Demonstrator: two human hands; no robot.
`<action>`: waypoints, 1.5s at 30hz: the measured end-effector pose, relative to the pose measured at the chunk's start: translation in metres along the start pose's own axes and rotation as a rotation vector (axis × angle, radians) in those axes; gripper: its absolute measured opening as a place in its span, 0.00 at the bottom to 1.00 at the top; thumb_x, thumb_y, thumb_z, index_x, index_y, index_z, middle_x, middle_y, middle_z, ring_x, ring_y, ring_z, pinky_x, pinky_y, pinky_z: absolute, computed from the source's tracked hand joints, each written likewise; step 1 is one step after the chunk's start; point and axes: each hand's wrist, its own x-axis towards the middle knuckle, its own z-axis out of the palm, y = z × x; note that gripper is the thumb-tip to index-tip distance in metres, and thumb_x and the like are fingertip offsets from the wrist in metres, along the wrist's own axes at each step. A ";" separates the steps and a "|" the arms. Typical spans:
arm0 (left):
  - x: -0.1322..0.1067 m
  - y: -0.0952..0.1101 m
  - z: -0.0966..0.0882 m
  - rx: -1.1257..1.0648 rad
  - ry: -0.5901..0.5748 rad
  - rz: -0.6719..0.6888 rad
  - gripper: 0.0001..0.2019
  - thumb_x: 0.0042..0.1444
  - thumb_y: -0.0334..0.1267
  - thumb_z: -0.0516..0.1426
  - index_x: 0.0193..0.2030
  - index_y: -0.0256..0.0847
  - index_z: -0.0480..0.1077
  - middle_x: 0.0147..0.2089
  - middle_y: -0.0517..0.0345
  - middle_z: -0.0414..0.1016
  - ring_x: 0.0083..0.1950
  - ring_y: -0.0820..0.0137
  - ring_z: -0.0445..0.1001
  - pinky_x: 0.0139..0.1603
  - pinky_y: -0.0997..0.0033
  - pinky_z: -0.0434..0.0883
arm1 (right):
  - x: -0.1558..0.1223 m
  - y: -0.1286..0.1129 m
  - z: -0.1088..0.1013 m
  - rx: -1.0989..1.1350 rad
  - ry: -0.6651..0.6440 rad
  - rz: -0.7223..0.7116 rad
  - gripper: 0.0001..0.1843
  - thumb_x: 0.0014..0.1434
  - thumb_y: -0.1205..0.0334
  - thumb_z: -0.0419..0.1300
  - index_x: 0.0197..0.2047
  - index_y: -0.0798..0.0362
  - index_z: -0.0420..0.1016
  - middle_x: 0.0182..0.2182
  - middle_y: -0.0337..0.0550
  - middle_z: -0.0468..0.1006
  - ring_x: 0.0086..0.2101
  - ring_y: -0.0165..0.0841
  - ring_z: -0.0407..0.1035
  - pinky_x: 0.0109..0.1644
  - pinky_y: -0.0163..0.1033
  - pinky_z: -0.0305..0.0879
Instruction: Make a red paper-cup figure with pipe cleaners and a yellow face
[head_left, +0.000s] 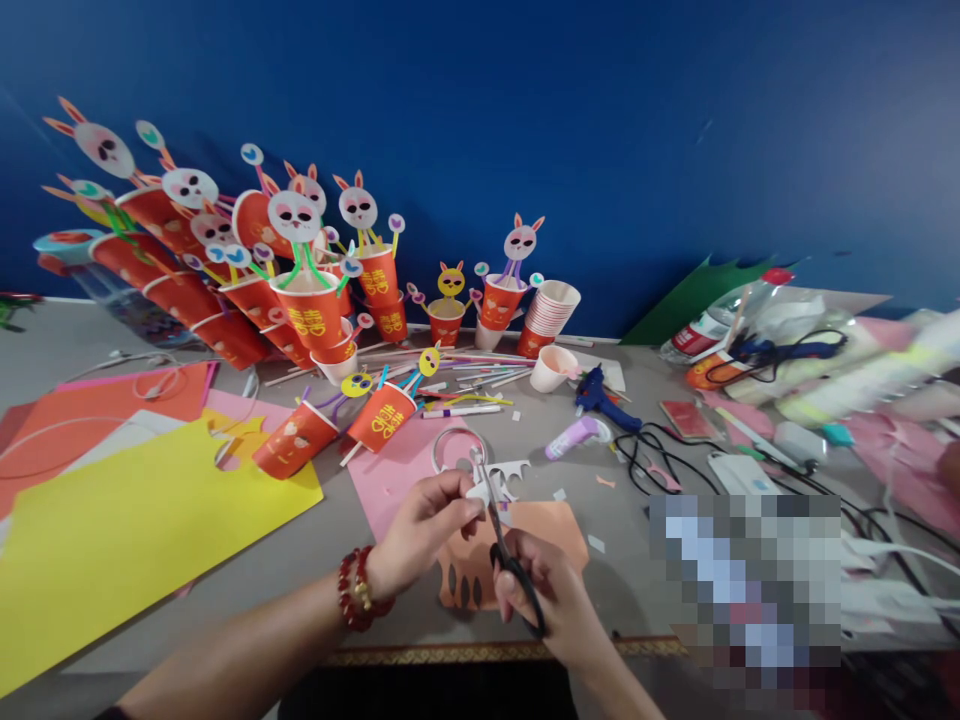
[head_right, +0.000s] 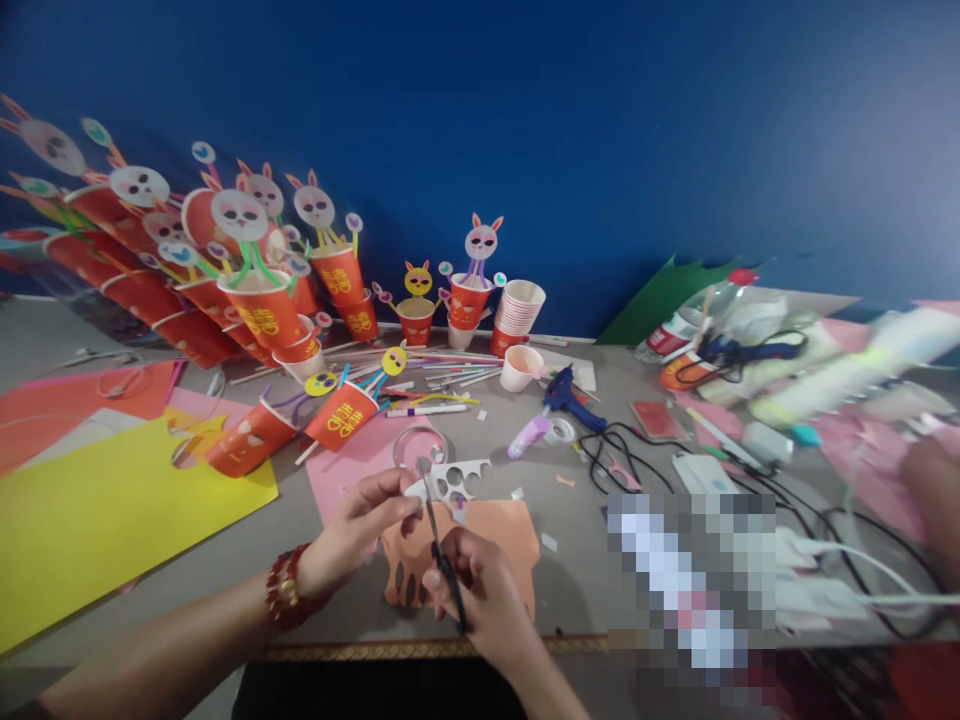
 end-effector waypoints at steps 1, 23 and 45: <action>0.000 0.000 0.000 -0.002 0.000 -0.003 0.18 0.51 0.50 0.65 0.26 0.38 0.67 0.24 0.64 0.65 0.26 0.75 0.63 0.30 0.74 0.61 | 0.000 0.000 -0.001 0.002 -0.003 0.004 0.30 0.52 0.32 0.64 0.26 0.52 0.65 0.18 0.36 0.69 0.19 0.28 0.62 0.24 0.32 0.58; 0.003 0.005 -0.006 0.043 -0.106 -0.002 0.18 0.52 0.50 0.64 0.25 0.38 0.67 0.23 0.63 0.65 0.25 0.76 0.62 0.28 0.76 0.63 | -0.001 0.008 -0.016 -0.001 0.017 0.104 0.31 0.46 0.36 0.70 0.23 0.50 0.56 0.18 0.29 0.60 0.16 0.25 0.59 0.21 0.32 0.60; 0.005 0.014 -0.013 0.179 -0.170 -0.084 0.14 0.54 0.43 0.61 0.24 0.39 0.65 0.22 0.65 0.65 0.22 0.79 0.59 0.23 0.78 0.56 | 0.005 0.008 -0.033 -0.115 -0.045 0.207 0.23 0.43 0.50 0.70 0.21 0.51 0.59 0.17 0.29 0.63 0.16 0.22 0.59 0.19 0.29 0.58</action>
